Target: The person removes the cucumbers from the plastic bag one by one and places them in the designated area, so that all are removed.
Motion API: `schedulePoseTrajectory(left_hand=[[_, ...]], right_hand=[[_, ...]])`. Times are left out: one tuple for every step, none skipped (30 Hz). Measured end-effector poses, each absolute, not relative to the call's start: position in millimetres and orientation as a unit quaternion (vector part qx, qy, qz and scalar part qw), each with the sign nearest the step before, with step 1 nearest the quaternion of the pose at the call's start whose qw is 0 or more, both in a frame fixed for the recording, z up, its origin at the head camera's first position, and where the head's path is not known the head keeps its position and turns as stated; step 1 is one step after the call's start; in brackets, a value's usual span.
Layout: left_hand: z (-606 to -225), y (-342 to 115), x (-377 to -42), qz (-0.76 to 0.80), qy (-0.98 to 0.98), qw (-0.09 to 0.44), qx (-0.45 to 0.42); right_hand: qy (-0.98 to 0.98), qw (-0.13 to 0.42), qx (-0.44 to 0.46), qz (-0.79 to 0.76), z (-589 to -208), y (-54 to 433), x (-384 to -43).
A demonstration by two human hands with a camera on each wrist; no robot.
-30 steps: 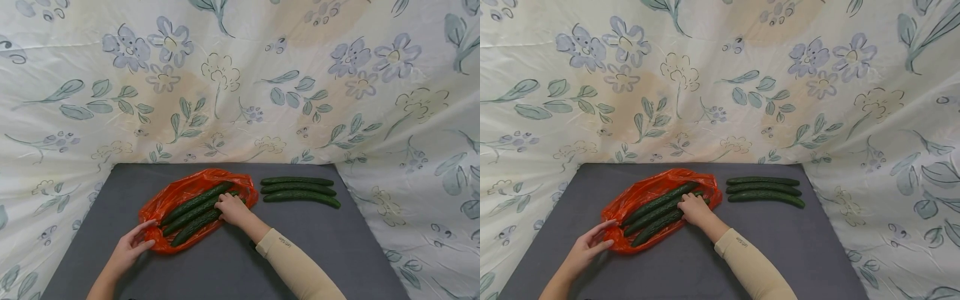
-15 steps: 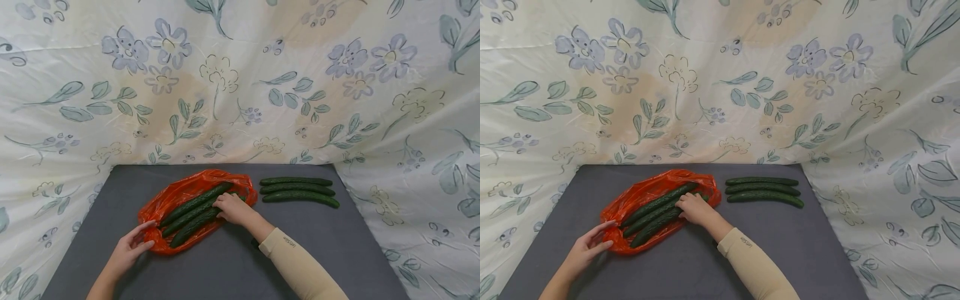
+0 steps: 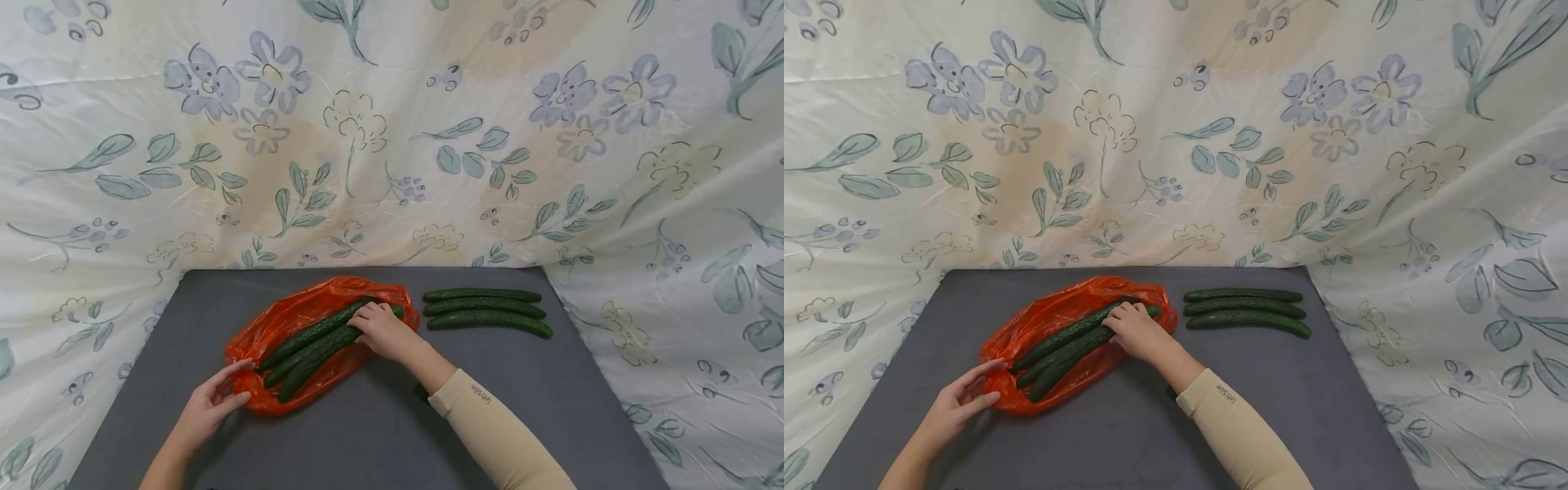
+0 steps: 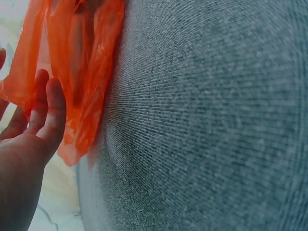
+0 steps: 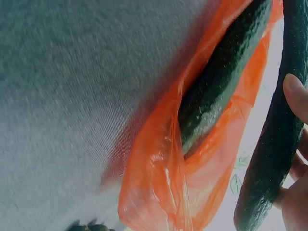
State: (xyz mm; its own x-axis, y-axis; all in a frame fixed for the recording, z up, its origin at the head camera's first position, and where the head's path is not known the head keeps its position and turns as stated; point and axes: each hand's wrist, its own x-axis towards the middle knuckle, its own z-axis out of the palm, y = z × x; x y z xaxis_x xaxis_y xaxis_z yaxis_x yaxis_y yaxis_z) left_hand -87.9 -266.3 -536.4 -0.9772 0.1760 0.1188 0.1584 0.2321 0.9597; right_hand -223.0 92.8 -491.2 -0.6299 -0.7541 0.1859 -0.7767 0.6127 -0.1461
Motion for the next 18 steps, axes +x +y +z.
schedulePoseTrajectory(left_hand=[[-536.8,-266.5,-88.2,0.608,0.787,0.008,0.105],[-536.8,-266.7,-88.2,0.607,0.788,0.009,0.105],[-536.8,-266.7,-88.3,0.605,0.789,0.008,0.102],[-537.2,-266.9,-88.4,0.604,0.791,0.009,0.1],[-537.4,-267.0,-88.4,0.602,0.792,0.009,0.101],[-537.9,-267.4,-88.6,0.601,0.793,0.01,0.101],[-538.4,-267.6,-88.7,0.6,0.793,0.011,0.103],[-538.6,-267.7,-88.7,0.601,0.792,0.011,0.104],[-539.1,-267.8,-88.9,0.603,0.791,0.012,0.102],[-539.6,-268.0,-89.0,0.604,0.791,0.013,0.102],[-539.8,-268.1,-89.2,0.603,0.791,0.013,0.102],[-540.3,-268.3,-89.5,0.602,0.792,0.014,0.103],[-540.3,-268.3,-89.7,0.602,0.792,0.014,0.101],[-540.5,-268.2,-89.9,0.602,0.792,0.014,0.099],[-540.7,-268.3,-90.1,0.601,0.793,0.013,0.099],[-540.6,-268.1,-90.3,0.599,0.794,0.013,0.099],[-540.6,-268.0,-90.6,0.598,0.795,0.012,0.1],[-540.5,-267.8,-90.8,0.598,0.795,0.012,0.101]], right_hand=[[-0.897,0.055,0.426,0.108,-490.0,94.2,-223.6],[-0.896,0.056,0.425,0.112,-488.7,95.6,-224.2],[-0.897,0.058,0.424,0.113,-487.7,97.2,-224.7],[-0.897,0.06,0.422,0.115,-486.6,98.9,-225.1],[-0.898,0.063,0.42,0.114,-486.1,100.7,-225.5],[-0.899,0.064,0.418,0.116,-485.6,102.6,-225.9],[-0.899,0.065,0.416,0.12,-484.9,104.5,-226.3],[-0.9,0.068,0.414,0.122,-484.4,106.6,-226.8],[-0.9,0.07,0.412,0.124,-483.9,108.7,-227.2],[-0.901,0.071,0.409,0.127,-483.4,111.0,-227.7],[-0.902,0.071,0.406,0.133,-483.0,113.3,-228.1],[-0.902,0.07,0.403,0.138,-482.5,115.7,-228.5],[-0.904,0.071,0.398,0.142,-482.1,118.2,-228.9],[-0.905,0.07,0.393,0.145,-481.7,120.9,-229.3],[-0.906,0.069,0.39,0.15,-481.2,123.6,-229.6],[-0.907,0.067,0.386,0.154,-480.8,126.5,-229.9],[-0.907,0.067,0.384,0.159,-480.5,129.6,-230.1],[-0.907,0.066,0.382,0.165,-479.9,132.7,-230.2]])
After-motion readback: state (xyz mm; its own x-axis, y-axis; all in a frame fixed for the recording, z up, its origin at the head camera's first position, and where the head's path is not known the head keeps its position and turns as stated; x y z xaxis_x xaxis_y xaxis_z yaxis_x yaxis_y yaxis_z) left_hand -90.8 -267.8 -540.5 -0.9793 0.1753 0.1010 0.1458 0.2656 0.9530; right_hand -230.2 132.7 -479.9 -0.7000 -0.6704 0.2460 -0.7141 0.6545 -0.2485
